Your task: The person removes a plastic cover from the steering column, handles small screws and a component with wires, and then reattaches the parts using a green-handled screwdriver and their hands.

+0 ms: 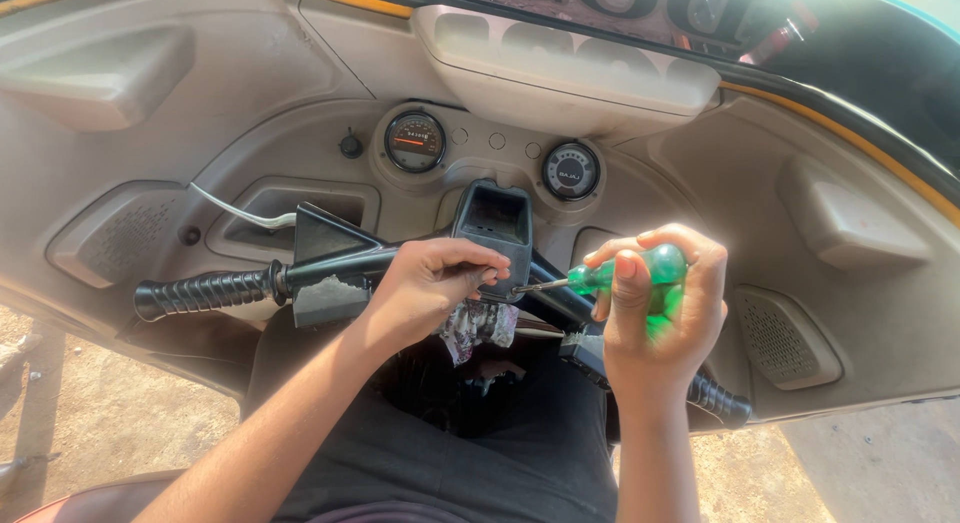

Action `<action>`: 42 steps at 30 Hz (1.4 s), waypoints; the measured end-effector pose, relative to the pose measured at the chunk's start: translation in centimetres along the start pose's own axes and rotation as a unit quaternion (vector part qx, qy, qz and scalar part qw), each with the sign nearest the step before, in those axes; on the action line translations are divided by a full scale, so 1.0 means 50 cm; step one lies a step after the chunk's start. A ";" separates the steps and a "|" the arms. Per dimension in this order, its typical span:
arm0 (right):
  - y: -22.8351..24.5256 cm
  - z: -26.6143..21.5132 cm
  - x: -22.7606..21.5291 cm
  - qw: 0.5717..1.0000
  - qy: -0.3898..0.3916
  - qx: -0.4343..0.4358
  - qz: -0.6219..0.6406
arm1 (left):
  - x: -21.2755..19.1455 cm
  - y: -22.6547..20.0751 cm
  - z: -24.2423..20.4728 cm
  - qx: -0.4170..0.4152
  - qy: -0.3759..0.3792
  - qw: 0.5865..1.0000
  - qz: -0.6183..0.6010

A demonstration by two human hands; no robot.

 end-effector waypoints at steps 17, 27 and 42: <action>0.100 0.045 0.039 0.949 0.051 -0.130 -0.284 | 0.004 -0.041 -0.029 0.097 0.030 0.995 0.007; 0.115 0.102 0.048 0.859 0.119 0.034 -0.496 | 0.047 -0.200 -0.009 0.374 0.002 0.893 0.252; 0.135 0.103 0.034 0.927 0.121 -0.059 -0.350 | 0.058 -0.189 -0.004 0.295 0.039 0.936 0.189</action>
Point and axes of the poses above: each hand's wrist, its own z-axis towards the middle knuckle, its own x-axis out of the palm, y = z × x, the point moved 4 cm from there along z, towards the middle knuckle, and after that the axes turned 1 degree about -x, right-handed, at the moved point
